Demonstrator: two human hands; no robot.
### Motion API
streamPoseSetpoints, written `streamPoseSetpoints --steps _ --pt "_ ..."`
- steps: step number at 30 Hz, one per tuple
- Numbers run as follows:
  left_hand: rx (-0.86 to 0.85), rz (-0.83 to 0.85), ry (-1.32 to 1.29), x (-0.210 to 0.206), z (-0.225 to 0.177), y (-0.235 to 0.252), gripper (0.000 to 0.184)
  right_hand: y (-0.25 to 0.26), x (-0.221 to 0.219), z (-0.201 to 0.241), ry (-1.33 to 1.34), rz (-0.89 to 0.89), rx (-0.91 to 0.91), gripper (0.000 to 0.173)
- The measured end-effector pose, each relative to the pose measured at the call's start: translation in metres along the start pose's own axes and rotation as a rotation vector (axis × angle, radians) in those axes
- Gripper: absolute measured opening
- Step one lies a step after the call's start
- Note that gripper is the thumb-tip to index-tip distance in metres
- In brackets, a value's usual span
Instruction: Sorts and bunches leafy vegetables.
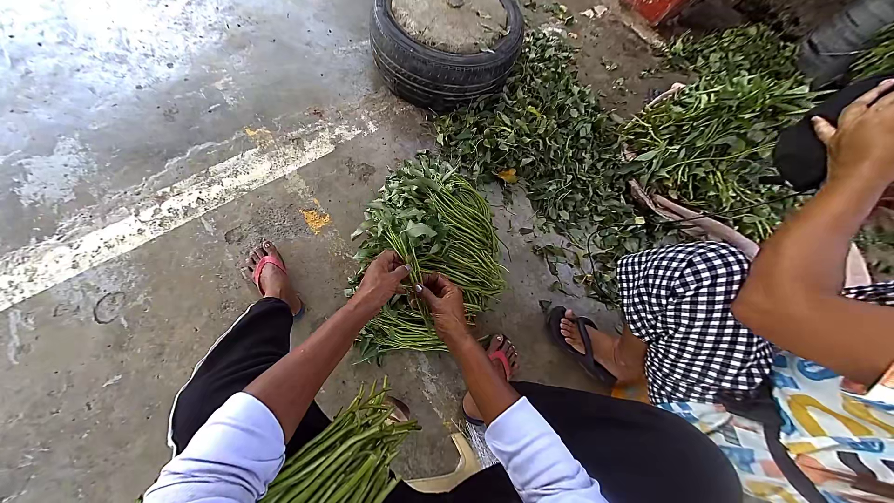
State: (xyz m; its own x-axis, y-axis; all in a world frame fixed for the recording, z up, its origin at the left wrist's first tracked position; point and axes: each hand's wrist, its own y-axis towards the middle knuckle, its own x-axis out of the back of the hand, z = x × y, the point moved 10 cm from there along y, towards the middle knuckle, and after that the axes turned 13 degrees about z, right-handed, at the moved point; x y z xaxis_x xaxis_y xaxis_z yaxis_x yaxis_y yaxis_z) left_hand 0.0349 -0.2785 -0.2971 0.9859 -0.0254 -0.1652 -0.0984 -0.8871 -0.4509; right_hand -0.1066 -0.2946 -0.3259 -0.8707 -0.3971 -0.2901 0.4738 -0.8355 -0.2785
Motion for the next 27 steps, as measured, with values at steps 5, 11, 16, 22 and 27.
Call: streamPoseSetpoints --steps 5,11,16,22,27 --pt "0.059 0.035 0.078 -0.003 0.005 -0.001 0.021 -0.005 0.001 0.002 -0.018 -0.101 0.049 0.014" --pt "0.006 -0.189 -0.074 0.032 -0.011 -0.013 0.025 -0.005 0.036 0.004 0.136 -0.267 0.005 0.014" --pt "0.058 -0.081 -0.195 0.011 0.005 -0.003 0.025 -0.003 0.018 0.004 0.068 -0.161 0.046 0.016" --pt "0.040 0.021 -0.173 -0.006 0.009 0.002 0.020 -0.001 0.004 0.008 -0.206 -0.053 0.109 0.014" --pt "0.074 -0.117 -0.219 0.010 0.011 0.000 0.019 -0.002 0.025 0.020 -0.169 -0.211 0.159 0.013"
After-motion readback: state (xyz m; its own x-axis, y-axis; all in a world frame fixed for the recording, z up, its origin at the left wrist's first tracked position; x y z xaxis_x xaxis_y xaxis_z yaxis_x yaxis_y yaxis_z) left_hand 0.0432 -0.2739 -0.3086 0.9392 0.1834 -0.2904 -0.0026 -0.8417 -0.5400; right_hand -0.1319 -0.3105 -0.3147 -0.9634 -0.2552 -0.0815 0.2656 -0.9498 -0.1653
